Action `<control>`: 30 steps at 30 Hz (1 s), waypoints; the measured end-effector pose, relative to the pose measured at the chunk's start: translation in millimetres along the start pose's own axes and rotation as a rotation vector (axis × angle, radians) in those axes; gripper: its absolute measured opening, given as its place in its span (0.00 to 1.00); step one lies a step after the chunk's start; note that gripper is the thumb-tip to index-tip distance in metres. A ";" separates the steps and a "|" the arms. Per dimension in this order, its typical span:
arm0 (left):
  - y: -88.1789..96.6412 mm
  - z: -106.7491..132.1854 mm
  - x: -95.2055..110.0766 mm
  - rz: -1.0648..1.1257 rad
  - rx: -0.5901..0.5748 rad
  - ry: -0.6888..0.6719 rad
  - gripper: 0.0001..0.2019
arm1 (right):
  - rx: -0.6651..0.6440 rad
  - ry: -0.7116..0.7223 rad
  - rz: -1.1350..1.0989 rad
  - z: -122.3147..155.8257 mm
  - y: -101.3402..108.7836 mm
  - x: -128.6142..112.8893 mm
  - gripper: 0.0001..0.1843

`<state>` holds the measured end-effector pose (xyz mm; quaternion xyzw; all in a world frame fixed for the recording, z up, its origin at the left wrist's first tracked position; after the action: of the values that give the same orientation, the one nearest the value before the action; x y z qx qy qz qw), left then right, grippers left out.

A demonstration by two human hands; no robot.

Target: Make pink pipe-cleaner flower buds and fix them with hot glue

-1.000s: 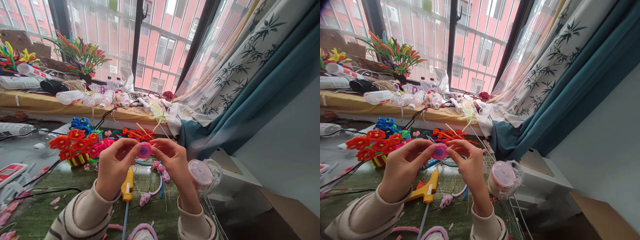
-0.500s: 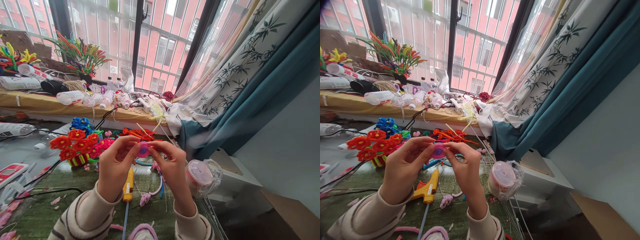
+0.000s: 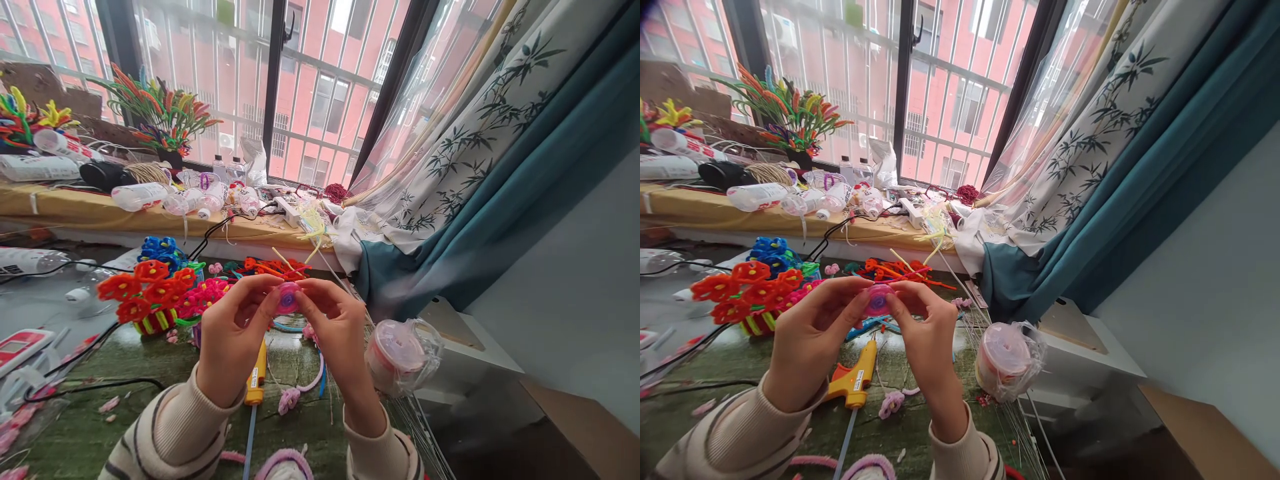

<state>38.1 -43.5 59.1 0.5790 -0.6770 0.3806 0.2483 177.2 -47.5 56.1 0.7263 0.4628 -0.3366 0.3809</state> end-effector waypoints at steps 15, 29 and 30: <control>13.2 -7.3 7.2 -0.517 -0.303 -0.361 0.06 | -0.074 0.161 0.171 -1.8 17.0 -1.5 0.04; 14.0 -8.9 8.9 -0.522 -0.347 -0.276 0.08 | -0.070 0.280 0.270 -2.0 19.1 -5.9 0.06; 14.2 -8.9 8.6 -0.525 -0.349 -0.278 0.08 | -0.070 0.284 0.271 -1.8 19.0 -6.0 0.05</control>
<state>21.6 -40.9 67.8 0.7285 -0.5873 0.0997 0.3383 193.0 -53.8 66.6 0.8084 0.4215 -0.1601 0.3784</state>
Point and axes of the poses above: each hand's wrist, its own z-axis away from the middle knuckle, its own y-axis out of the back of the hand, x = y × z, the point moved 1 cm from there along -z, towards the middle knuckle, and after that the axes turned 15 degrees about z, right-handed, at the moved point
